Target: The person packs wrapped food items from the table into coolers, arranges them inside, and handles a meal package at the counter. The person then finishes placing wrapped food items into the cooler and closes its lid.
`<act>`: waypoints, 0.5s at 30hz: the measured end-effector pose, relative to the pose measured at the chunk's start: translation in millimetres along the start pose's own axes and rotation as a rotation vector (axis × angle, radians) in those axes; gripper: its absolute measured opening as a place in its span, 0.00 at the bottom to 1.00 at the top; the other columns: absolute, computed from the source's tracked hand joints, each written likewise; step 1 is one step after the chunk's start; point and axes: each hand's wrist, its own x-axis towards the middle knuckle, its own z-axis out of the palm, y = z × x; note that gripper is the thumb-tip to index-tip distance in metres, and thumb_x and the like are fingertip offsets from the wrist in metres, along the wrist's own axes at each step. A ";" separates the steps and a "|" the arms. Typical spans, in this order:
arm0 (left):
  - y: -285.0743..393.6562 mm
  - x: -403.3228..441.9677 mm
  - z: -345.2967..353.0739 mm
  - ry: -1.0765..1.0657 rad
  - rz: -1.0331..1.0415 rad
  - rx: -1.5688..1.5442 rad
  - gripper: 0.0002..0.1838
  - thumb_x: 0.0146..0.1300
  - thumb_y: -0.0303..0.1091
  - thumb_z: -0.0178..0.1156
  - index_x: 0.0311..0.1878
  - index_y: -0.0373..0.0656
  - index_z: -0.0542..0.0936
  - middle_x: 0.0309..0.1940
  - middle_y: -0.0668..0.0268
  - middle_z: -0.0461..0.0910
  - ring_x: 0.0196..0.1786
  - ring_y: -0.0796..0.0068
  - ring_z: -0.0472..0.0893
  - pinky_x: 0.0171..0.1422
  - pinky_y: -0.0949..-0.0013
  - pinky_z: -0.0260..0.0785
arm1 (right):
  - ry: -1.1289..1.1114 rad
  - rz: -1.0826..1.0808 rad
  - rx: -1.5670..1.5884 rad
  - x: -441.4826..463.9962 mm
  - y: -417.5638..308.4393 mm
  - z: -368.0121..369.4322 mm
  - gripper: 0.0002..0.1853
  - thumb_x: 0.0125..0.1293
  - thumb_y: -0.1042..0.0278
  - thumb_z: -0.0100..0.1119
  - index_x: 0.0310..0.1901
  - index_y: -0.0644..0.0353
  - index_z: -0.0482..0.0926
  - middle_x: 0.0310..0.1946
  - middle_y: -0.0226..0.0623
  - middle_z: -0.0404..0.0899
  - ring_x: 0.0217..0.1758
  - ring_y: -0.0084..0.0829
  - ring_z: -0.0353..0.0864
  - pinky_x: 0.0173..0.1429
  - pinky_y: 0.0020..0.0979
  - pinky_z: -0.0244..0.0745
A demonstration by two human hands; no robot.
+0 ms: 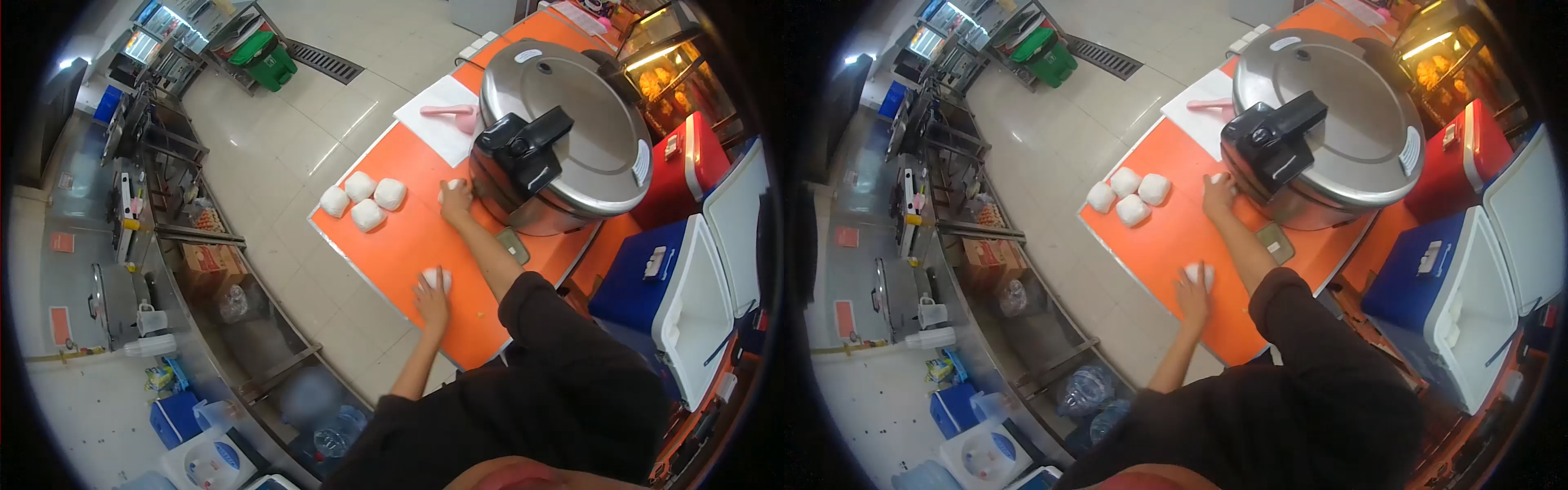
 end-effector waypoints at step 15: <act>-6.6 -59.7 -13.0 -0.168 0.636 -0.141 0.31 0.50 0.33 0.65 0.59 0.42 0.67 0.52 0.49 0.69 0.50 0.46 0.71 0.52 0.47 0.69 | -0.805 -1.098 1.205 -334.1 241.3 -263.7 0.54 0.42 0.66 0.74 0.72 0.60 0.53 0.71 0.39 0.56 0.72 0.31 0.56 0.73 0.36 0.50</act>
